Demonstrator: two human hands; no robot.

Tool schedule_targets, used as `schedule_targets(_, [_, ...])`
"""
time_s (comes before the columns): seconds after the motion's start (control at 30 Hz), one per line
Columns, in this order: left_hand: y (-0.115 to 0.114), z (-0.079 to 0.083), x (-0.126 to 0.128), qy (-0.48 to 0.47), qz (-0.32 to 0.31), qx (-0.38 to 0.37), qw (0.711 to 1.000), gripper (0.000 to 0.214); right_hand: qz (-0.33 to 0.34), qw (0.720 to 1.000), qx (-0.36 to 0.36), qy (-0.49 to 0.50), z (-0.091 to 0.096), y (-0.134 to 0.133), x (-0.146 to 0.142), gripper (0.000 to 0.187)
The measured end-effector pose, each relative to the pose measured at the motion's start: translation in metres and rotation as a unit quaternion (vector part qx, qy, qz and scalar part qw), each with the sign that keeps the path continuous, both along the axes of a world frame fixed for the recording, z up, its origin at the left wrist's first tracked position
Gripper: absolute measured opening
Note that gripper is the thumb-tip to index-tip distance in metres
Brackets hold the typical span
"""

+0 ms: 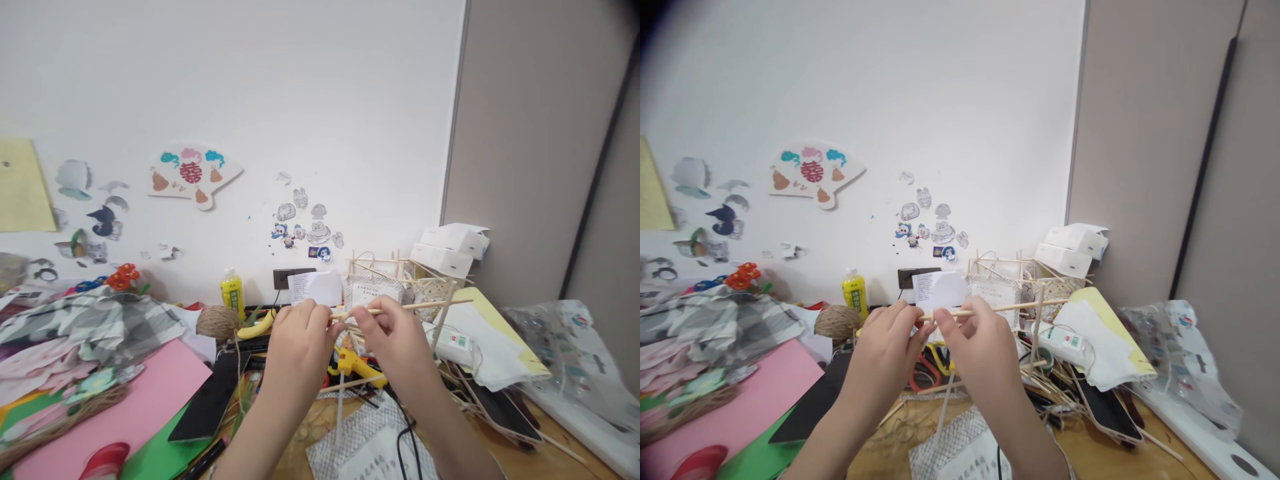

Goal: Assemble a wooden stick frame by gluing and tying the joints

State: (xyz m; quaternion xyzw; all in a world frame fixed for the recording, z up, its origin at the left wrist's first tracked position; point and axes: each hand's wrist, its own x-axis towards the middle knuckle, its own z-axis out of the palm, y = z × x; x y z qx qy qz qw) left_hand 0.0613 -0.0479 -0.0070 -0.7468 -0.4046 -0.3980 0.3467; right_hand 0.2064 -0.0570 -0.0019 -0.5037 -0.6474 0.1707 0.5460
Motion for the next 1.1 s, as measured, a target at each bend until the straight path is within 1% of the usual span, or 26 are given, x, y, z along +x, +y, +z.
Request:
schedule_targets(0.17, [-0.0001, -0.0002, 0.0009, 0.005, 0.014, 0.005, 1.000, 0.025, 0.000, 1.000, -0.009, -0.010, 0.0012, 0.0012, 0.0012, 0.043])
schedule_targets(0.33, [-0.0028, 0.0007, 0.0021, 0.001, 0.013, -0.001, 1.000, 0.026, 0.011, 1.000, -0.006, -0.016, -0.0010, 0.0014, 0.0016, 0.045])
schedule_targets(0.53, [-0.0052, 0.0014, 0.0025, -0.011, -0.001, -0.021, 1.000, 0.024, 0.006, 1.000, -0.006, -0.020, -0.0018, 0.0013, 0.0018, 0.045])
schedule_targets(0.9, [-0.0076, 0.0023, 0.0022, -0.018, 0.016, -0.033, 0.999, 0.023, 0.006, 1.000, 0.004, -0.023, -0.0005, -0.0003, 0.0000, 0.042])
schedule_targets(1.1, [-0.0080, 0.0024, 0.0021, -0.018, 0.015, -0.041, 0.999, 0.023, 0.011, 1.000, -0.007, -0.023, -0.0001, 0.0006, -0.0003, 0.042])
